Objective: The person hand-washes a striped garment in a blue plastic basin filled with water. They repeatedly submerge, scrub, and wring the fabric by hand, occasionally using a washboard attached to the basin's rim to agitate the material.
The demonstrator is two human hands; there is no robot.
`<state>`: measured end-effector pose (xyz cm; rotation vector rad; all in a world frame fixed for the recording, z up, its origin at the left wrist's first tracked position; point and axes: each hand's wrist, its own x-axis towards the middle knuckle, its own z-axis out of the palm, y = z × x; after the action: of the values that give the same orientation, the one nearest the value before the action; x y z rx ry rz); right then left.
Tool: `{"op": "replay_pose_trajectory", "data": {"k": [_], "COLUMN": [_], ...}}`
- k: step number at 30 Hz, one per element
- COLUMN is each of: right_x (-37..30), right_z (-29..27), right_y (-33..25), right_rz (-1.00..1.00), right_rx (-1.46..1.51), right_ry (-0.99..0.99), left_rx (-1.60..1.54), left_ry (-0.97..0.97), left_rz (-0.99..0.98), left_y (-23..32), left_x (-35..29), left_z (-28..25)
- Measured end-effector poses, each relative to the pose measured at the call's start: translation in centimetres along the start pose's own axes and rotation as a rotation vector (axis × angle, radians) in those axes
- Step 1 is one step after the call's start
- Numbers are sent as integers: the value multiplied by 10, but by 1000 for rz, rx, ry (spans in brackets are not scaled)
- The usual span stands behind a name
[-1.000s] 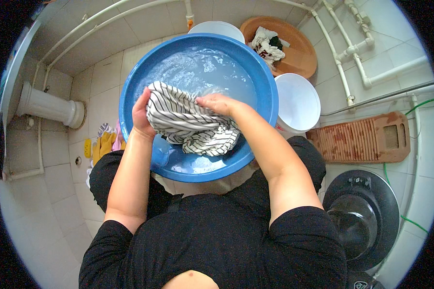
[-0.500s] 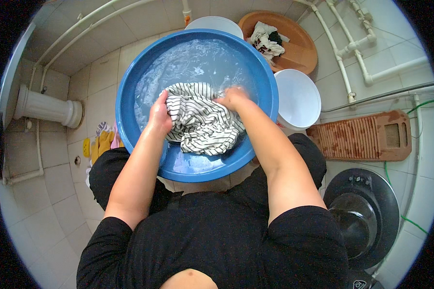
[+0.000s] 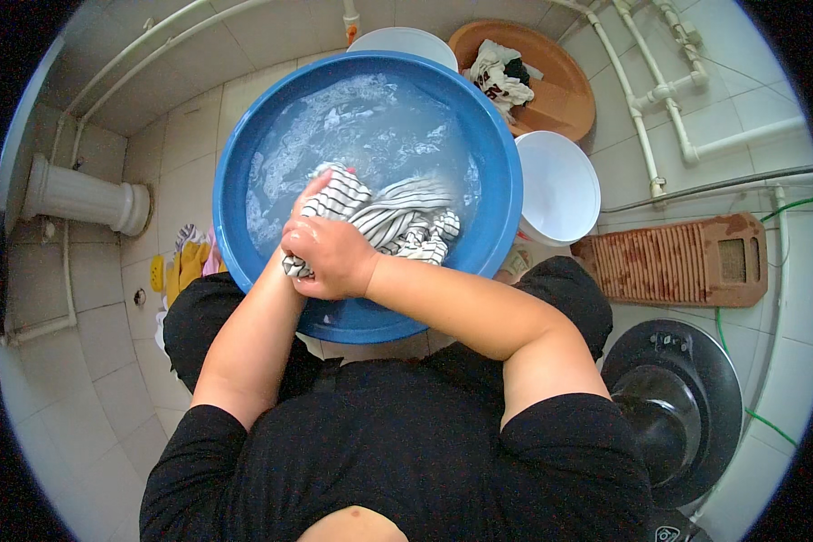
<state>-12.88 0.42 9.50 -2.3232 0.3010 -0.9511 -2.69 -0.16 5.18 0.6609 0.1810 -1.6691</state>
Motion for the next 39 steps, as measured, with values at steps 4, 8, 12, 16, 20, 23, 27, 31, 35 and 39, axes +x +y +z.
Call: {"op": "replay_pose_trajectory", "data": {"k": [4, 8, 12, 16, 20, 23, 27, 31, 35, 39], "right_x": [-3, -13, 8, -15, -28, -65, -69, -58, -45, -3], "right_z": [-15, -16, -14, -2, -42, -60, -63, -73, -43, -10], "right_y": [36, 76, 12, 71, 142, 188, 176, 164, 145, 63], "right_rz": [27, 520, 79, 346, 913, 1080, 1197, 1319, 701, 404], "right_rx": [-175, -271, 12, -151, -347, -61, -7, -350, -39, 226], "right_ry": [126, 201, -9, 226, 271, 358, -201, -305, 45, 93], "left_rx": [184, 259, 203, 369, 173, 94, 31, 97, 100, 97], "left_ry": [192, 242, -223, 456, 157, 226, 113, 133, -5, 69], "left_rz": [187, 40, 193, -24, -80, 58, 172, 310, 280, 274], "left_y": [-19, -26, -21, -16, -19, -13, -8, -12, -10, -1], "left_x": [9, 11, 18, -9, -3, 4, 8, 14, 12, 16], "left_z": [-10, -6, -50, 30, 17, 5, -3, -6, -9, -25]}}
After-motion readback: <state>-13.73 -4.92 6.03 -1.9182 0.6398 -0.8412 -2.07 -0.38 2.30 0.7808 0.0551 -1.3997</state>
